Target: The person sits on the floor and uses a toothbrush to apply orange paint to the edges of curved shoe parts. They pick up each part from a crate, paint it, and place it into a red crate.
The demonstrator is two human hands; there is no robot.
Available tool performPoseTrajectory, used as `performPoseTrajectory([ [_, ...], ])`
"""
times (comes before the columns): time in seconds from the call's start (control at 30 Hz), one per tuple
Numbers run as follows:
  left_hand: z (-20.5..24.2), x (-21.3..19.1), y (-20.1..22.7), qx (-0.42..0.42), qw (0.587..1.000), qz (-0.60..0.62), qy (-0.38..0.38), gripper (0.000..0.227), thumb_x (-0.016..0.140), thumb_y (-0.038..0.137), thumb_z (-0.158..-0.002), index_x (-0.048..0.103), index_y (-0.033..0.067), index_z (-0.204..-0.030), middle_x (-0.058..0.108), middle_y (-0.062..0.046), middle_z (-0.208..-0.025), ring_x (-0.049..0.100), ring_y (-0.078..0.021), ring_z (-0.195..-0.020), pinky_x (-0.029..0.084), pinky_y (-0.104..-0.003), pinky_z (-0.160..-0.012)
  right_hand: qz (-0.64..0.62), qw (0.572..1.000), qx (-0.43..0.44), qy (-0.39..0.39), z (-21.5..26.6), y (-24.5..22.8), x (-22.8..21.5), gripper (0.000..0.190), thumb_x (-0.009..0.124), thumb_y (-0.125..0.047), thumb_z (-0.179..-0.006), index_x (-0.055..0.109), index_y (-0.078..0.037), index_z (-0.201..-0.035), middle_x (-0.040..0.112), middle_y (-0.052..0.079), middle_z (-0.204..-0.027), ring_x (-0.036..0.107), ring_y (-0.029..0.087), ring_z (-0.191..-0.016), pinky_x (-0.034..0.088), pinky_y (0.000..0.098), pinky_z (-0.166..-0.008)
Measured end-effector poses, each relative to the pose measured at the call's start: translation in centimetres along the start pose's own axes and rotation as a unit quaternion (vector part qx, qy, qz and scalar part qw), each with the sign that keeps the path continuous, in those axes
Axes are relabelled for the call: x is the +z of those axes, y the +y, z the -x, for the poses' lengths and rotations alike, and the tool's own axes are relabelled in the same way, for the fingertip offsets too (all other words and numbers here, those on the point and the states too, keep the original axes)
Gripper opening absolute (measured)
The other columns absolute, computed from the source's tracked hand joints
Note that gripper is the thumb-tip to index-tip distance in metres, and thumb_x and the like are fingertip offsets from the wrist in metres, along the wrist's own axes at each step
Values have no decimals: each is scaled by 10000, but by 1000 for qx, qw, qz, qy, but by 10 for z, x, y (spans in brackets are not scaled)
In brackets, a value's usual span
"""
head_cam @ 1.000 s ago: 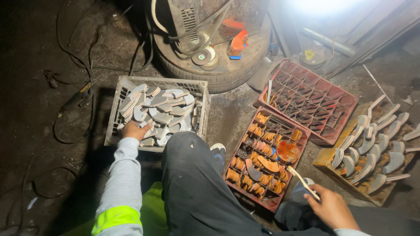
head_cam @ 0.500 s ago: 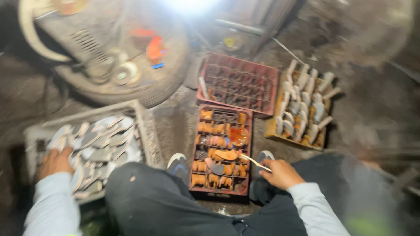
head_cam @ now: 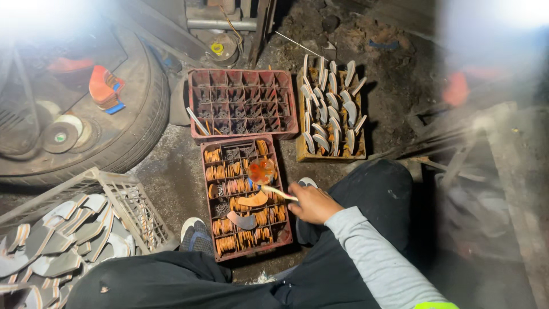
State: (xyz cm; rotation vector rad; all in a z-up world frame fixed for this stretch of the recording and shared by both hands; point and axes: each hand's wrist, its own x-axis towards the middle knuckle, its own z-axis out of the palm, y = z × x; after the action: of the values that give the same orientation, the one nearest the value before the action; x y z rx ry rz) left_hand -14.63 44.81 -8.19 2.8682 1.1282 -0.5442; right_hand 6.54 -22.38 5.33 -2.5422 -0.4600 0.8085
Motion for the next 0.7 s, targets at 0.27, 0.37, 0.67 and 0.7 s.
performPoseTrajectory([
  [0.27, 50, -4, -22, -97, 954, 285, 20, 580, 671, 298, -979, 473, 291, -1524, 527, -132, -1430, 541, -303, -1363, 501, -512, -1043, -49, 994, -8, 93, -57, 33, 25, 220, 539, -19, -868, 527, 32, -1082, 685, 322, -828, 692, 507, -779, 550, 559, -757],
  [0.37, 62, -7, -27, -111, 890, 442, 33, 557, 642, 304, -1013, 456, 261, -1537, 523, -151, -1427, 543, -313, -1356, 497, -522, -1041, -28, 992, -20, 124, -85, 36, 43, 236, 585, -10, -842, 555, 33, -1072, 688, 338, -862, 690, 514, -838, 551, 559, -805],
  [0.67, 102, -12, -44, -43, 543, 838, 25, 505, 556, 322, -1117, 402, 172, -1574, 509, -208, -1416, 550, -343, -1336, 483, -551, -1035, -4, 995, 83, 60, -109, 35, 62, 621, 580, 27, -858, 488, -86, -1461, 700, 299, -1056, 701, 467, -1001, 552, 533, -895],
  [0.7, 109, -12, -44, -29, 513, 858, 14, 501, 547, 324, -1128, 396, 162, -1578, 508, -214, -1415, 550, -346, -1333, 481, -555, -1034, -4, 995, 82, 56, -110, 34, 63, 663, 574, 37, -856, 476, -113, -1495, 702, 293, -1073, 701, 461, -1019, 549, 533, -908],
])
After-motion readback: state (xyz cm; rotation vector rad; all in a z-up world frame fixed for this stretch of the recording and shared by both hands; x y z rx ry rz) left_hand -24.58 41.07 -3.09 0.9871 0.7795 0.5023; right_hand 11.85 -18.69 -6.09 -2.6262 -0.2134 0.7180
